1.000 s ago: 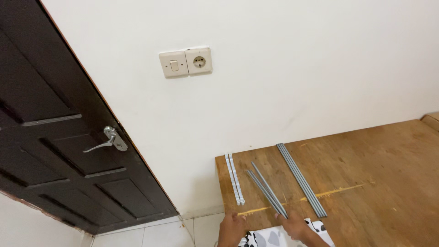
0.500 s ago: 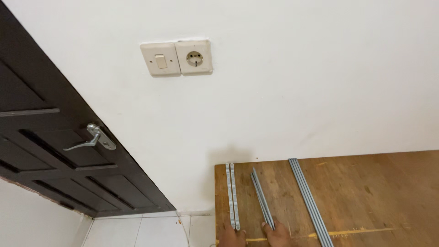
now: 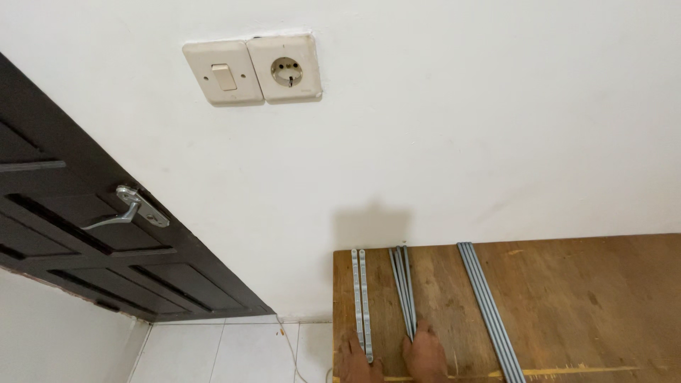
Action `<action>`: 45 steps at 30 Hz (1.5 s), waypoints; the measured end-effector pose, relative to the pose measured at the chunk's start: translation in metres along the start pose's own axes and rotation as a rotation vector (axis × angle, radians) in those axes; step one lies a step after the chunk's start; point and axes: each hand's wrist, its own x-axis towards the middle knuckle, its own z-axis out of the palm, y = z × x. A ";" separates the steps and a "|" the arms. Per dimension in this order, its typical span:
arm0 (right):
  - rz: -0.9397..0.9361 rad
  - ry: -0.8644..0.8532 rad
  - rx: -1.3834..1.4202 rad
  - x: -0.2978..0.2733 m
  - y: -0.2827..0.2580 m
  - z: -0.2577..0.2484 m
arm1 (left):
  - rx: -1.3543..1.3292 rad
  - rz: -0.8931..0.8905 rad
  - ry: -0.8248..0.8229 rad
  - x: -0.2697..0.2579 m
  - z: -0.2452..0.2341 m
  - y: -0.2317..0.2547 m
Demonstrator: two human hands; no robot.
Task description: The person assembles a small fabric storage unit by inserting metal poles into the frame and attaching fabric pockets. They handle multiple poles and fabric sections, aligning and securing them to form the structure.
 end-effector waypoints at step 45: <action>-0.623 0.239 0.022 -0.116 0.022 -0.012 | -0.218 -0.093 0.119 -0.154 -0.116 -0.036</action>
